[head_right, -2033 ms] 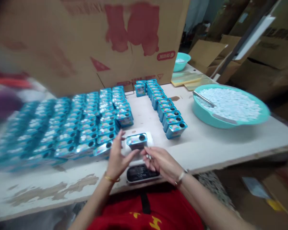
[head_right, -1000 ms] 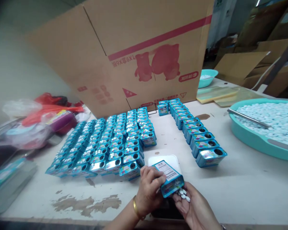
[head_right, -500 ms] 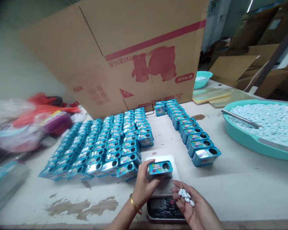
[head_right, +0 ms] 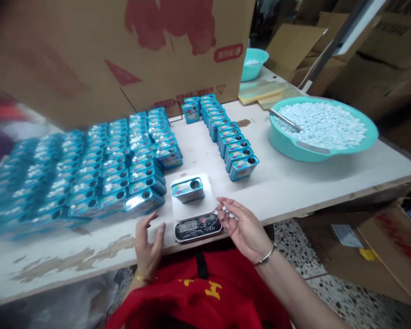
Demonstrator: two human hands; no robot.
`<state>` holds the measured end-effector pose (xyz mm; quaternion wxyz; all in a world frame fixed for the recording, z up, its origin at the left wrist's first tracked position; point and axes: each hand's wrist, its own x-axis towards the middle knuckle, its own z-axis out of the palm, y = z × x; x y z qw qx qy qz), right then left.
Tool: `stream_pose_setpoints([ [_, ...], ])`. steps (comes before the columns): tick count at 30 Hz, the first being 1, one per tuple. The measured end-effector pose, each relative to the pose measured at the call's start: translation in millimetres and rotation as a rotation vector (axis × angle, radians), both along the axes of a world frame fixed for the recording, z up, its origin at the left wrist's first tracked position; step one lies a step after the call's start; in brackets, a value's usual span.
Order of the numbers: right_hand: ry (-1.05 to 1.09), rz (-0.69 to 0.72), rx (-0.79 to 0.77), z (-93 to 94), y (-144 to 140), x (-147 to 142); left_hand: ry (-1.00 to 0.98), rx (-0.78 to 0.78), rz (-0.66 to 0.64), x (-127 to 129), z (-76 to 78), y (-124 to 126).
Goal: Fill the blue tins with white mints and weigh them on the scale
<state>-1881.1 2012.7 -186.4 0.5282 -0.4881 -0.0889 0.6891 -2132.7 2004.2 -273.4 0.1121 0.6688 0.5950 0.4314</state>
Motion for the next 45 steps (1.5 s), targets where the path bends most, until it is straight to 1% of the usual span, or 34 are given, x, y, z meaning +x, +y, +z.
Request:
stream_pose_setpoints([
  [3, -0.137, 0.092, 0.030, 2.8, 3.4, 14.1, 0.021, -0.086, 0.026, -11.5, -15.4, -8.0],
  [6, -0.222, 0.210, 0.090, 16.3, 15.9, 18.2, 0.041, -0.098, 0.028, -14.4, -24.5, -9.1],
  [9, -0.270, 0.313, 0.167, 37.2, 34.3, 12.3, 0.094, -0.077, 0.022, -12.9, -28.0, -6.6],
  [12, -0.310, 0.375, 0.243, 55.0, 54.4, -0.3, 0.148, -0.056, 0.008, -12.9, -30.0, -5.6],
  [14, -0.337, 0.404, 0.271, 61.9, 66.6, -9.6, 0.166, -0.042, 0.006, -14.1, -31.3, -6.6],
  [17, -0.324, 0.453, 0.265, 66.3, 79.9, -19.5, 0.153, -0.033, 0.006, -15.0, -30.6, -8.1],
  [20, -0.239, 0.437, 0.250, 66.0, 83.7, -20.1, 0.017, -0.039, -0.009, -10.3, -21.1, -4.4],
  [23, -0.128, 0.351, 0.253, 59.4, 77.8, -12.4, -0.126, 0.022, -0.081, 2.2, -1.1, 10.1],
  [26, -0.036, 0.272, 0.210, 44.7, 65.1, -3.0, -0.153, 0.112, -0.186, 18.4, 21.4, 34.1],
  [28, -0.002, 0.234, 0.144, 31.6, 54.6, 1.1, -0.146, 0.134, -0.250, 27.7, 32.4, 51.1],
  [30, 0.017, 0.204, 0.079, 18.2, 44.0, 2.9, -0.132, 0.126, -0.312, 34.3, 37.8, 65.7],
  [33, 0.039, 0.167, 0.007, 1.7, 31.2, 0.9, -0.140, 0.055, -0.389, 39.3, 37.6, 81.1],
  [35, 0.065, 0.160, -0.037, -5.0, 26.4, -3.5, -0.146, 0.004, -0.426, 41.0, 37.5, 87.0],
  [37, 0.113, 0.156, -0.081, -7.7, 24.7, -9.6, -0.090, 0.023, -0.469, 42.5, 42.6, 89.1],
  [38, 0.145, 0.148, -0.092, -7.8, 25.0, -12.8, -0.018, 0.073, -0.500, 43.2, 47.7, 88.7],
  [40, 0.209, 0.111, -0.088, -6.3, 27.1, -19.0, 0.171, 0.234, -0.549, 44.6, 60.6, 86.1],
  [42, 0.261, 0.073, -0.070, -4.0, 30.6, -24.1, 0.341, 0.390, -0.558, 45.2, 71.8, 83.1],
  [43, 0.278, 0.061, -0.066, -3.2, 32.6, -26.2, 0.397, 0.434, -0.552, 45.1, 75.0, 82.2],
  [45, 0.301, 0.052, -0.072, -3.0, 36.2, -29.4, 0.457, 0.441, -0.540, 43.9, 75.3, 81.8],
])
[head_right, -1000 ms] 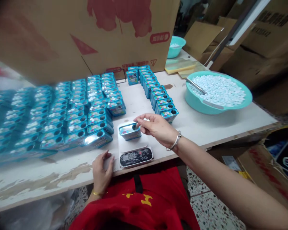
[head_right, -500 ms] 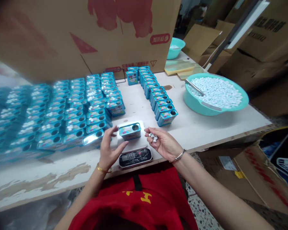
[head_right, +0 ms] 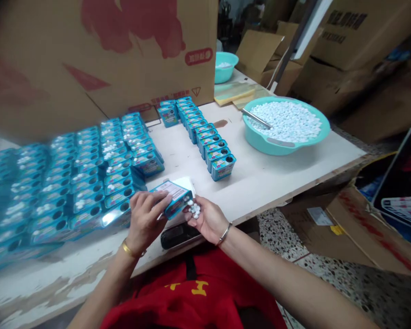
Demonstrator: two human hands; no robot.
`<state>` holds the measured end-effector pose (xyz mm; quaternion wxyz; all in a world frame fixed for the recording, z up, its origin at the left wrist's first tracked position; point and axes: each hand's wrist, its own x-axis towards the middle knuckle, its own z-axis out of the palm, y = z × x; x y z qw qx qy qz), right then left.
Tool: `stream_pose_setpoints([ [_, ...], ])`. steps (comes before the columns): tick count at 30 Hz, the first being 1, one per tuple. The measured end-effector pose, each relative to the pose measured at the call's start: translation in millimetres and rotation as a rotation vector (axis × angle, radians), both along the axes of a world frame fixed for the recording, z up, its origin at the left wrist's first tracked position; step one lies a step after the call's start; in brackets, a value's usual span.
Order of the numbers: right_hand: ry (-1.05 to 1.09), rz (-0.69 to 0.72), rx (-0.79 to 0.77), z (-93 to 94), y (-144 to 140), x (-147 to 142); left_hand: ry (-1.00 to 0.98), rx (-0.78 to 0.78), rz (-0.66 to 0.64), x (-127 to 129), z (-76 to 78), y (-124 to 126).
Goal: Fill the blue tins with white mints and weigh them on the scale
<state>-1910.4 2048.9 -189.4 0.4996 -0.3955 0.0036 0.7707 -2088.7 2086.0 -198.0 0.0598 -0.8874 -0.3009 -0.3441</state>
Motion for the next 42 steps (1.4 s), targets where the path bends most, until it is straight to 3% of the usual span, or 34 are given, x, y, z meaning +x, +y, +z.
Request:
stream_pose_setpoints([
  [6, 0.037, 0.021, 0.011, -5.0, 2.5, -4.3, -0.037, -0.110, 0.033, -4.7, -12.5, 1.5],
  [10, 0.019, 0.021, 0.028, -4.1, -0.9, 1.9, -0.222, -0.314, 0.086, -5.6, -20.8, 2.5],
  [13, -0.059, 0.006, 0.032, -6.3, -4.0, 12.7, -0.363, -0.493, 0.116, -6.5, -35.5, 5.6],
  [18, -0.248, -0.100, 0.061, -22.1, -10.8, 36.5, -0.464, -0.685, 0.135, -5.4, -52.3, 10.7],
  [23, -0.283, -0.143, 0.041, -46.2, -16.9, 58.4, -0.566, -0.718, 0.081, -3.5, -35.0, 9.2],
  [30, -0.296, -0.157, 0.035, -71.9, -23.7, 70.8, -0.602, -0.575, 0.073, -14.8, -0.1, 6.5],
  [42, -0.322, -0.145, 0.033, -74.9, -25.2, 71.0, -0.491, -0.546, 0.093, -25.4, 4.3, 14.2],
])
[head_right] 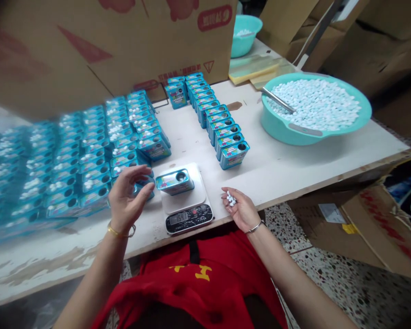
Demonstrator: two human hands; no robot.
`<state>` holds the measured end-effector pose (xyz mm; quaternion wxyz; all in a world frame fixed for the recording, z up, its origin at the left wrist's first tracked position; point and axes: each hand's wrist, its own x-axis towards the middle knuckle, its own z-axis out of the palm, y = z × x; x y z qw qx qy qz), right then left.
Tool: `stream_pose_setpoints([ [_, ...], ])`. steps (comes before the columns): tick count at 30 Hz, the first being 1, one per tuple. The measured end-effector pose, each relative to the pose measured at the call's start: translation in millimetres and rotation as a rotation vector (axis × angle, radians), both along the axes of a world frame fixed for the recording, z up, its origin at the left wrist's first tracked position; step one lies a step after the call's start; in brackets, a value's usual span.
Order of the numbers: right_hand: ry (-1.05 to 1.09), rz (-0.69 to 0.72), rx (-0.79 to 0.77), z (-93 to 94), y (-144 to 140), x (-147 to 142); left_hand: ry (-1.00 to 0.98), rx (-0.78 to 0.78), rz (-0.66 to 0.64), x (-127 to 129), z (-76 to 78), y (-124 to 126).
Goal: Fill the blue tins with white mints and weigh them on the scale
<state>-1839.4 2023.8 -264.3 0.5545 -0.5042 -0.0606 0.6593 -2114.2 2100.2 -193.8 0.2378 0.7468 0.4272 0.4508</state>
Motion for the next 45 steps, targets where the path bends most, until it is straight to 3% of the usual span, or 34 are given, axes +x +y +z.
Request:
stream_pose_setpoints([
  [3, -0.010, 0.009, -0.006, 6.8, 0.4, -1.5, 0.010, -0.001, -0.019, 0.9, 1.6, 1.3],
  [5, -0.050, 0.040, 0.011, 21.2, 2.2, -5.3, 0.026, -0.003, -0.040, 2.3, 3.2, 2.1],
  [8, -0.145, 0.146, 0.083, 56.9, 10.8, -16.1, 0.057, 0.009, -0.060, 4.9, 5.5, 2.7],
  [13, -0.271, 0.439, 0.294, 110.8, 43.9, -39.3, 0.083, 0.026, -0.057, 5.4, 7.8, 2.2],
  [18, -0.321, 0.614, 0.335, 123.5, 69.6, -46.9, 0.103, 0.039, -0.037, 1.8, 13.2, 0.1],
  [21, -0.259, 0.579, 0.335, 120.8, 68.2, -40.2, 0.189, 0.065, -0.071, 3.3, 16.6, 2.0],
  [23, -0.207, 0.512, 0.304, 113.2, 62.1, -32.9, 0.346, 0.066, -0.160, 7.8, 18.2, 6.4],
  [27, -0.106, 0.364, 0.178, 80.7, 42.9, -18.9, 0.636, 0.069, -0.338, 20.1, 22.0, 15.9],
  [29, -0.082, 0.325, 0.120, 61.1, 30.6, -14.4, 0.621, 0.118, -0.314, 23.8, 24.7, 14.0],
  [33, -0.083, 0.257, 0.039, 32.0, 9.9, -7.8, 0.389, 0.238, -0.180, 25.7, 25.4, -10.1],
  [38, -0.256, 0.108, 0.061, 20.4, 9.9, 8.3, 0.340, 0.064, -0.323, 33.1, 8.7, -40.1],
  [42, -0.181, 0.016, 0.060, 16.9, 17.0, 30.1, 0.397, -0.046, -0.389, 70.3, -6.3, -41.0],
  [45, -0.115, -0.059, 0.060, 12.8, 14.4, 43.9, 0.720, -0.010, -0.522, 119.6, -16.2, -36.8],
])
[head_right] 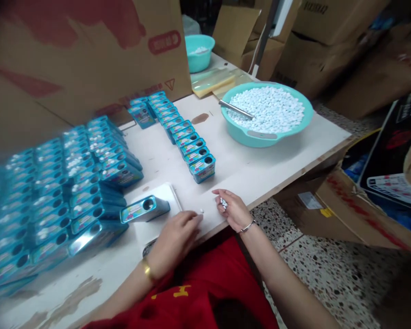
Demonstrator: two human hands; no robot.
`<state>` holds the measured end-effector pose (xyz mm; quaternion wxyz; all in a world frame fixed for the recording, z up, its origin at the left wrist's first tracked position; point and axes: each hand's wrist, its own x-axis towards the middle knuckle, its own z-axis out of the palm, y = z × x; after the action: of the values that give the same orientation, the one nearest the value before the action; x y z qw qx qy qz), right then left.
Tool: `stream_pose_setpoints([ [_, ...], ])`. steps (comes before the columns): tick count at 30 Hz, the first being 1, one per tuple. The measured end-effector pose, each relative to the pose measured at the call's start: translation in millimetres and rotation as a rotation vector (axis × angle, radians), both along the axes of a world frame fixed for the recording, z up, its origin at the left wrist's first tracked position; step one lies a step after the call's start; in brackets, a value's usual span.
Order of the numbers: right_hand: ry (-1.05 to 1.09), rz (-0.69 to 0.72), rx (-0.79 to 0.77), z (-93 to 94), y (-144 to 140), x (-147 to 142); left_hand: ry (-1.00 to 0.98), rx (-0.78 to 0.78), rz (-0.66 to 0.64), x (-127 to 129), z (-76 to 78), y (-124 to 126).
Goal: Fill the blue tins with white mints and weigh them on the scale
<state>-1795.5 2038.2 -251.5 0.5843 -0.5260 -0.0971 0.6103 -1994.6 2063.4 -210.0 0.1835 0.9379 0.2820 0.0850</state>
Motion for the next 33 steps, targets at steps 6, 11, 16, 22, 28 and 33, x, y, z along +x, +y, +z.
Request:
stream_pose_setpoints([
  [6, 0.054, -0.021, 0.028, -7.2, -14.1, 7.2, 0.223, 0.106, 0.011, 61.2, -6.6, 5.9],
  [11, 0.040, -0.015, 0.013, -9.6, -14.5, 3.4, -0.006, 0.110, 0.087, 14.2, 36.8, 9.8],
  [16, 0.048, -0.004, -0.002, -8.6, -10.8, -2.0, -0.249, 0.234, 0.332, -47.4, 67.2, 27.9],
  [22, 0.083, -0.029, -0.014, -11.9, -11.7, -5.3, 0.049, 0.233, 0.235, -74.7, 63.3, 50.8],
  [28, 0.041, -0.066, -0.040, -16.5, -8.4, -10.2, 0.177, 0.291, 0.207, -54.5, 73.2, 152.8],
  [33, 0.005, -0.075, -0.127, -11.2, -6.3, -12.7, 0.287, 0.413, 0.406, -26.2, 55.6, 297.0],
])
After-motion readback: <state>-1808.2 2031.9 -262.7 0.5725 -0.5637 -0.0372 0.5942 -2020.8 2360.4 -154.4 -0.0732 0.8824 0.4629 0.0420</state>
